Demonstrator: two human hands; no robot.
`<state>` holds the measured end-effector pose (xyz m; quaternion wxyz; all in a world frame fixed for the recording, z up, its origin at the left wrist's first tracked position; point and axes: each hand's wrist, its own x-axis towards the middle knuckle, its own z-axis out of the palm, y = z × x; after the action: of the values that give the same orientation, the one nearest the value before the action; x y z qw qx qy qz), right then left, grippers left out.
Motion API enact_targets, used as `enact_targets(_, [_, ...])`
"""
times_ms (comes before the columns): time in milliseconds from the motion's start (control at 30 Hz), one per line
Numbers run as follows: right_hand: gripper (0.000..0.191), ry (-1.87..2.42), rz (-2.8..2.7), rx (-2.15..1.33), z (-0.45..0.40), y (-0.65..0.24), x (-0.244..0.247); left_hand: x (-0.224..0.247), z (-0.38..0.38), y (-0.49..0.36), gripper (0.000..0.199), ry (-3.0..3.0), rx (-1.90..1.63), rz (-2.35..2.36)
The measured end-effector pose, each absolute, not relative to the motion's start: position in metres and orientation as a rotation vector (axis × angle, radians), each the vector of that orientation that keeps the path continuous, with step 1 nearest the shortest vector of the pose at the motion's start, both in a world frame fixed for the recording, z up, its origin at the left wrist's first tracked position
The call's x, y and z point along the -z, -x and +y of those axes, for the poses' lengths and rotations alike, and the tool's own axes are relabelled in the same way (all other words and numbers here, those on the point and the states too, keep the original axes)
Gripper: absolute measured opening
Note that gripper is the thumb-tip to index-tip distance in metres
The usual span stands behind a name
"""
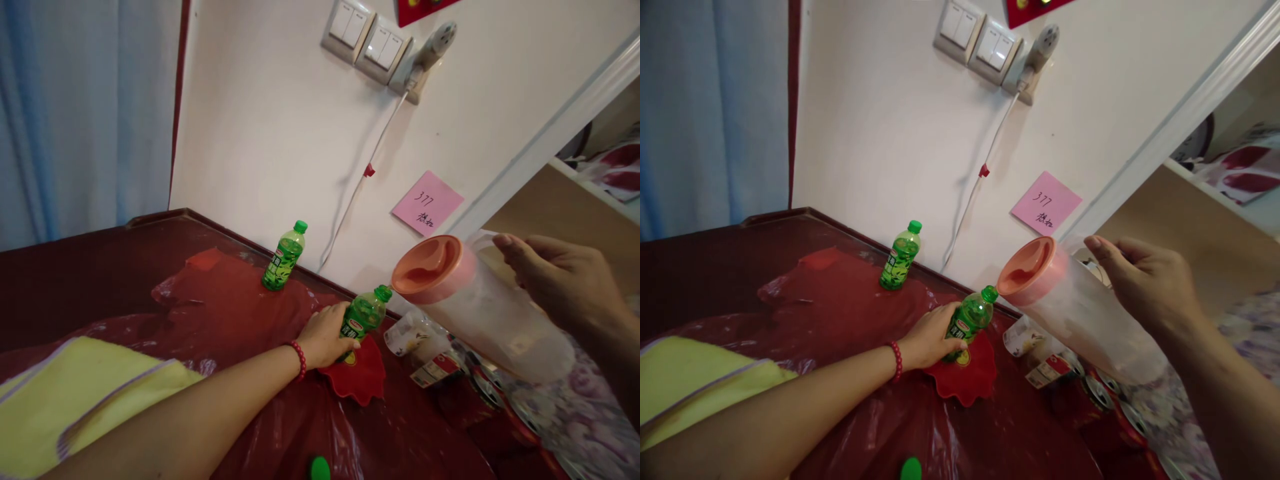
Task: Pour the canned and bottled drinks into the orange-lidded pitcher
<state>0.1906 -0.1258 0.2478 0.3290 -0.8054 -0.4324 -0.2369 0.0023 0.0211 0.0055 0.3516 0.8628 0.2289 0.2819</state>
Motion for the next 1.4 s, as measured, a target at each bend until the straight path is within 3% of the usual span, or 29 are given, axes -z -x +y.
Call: enact_targets(1400, [0.066, 2.086, -1.197, 0.653, -0.1265, -0.1942, -0.2479, -0.0097, 0.0188, -0.0006, 0.061, -2.214, -0.738, 0.578])
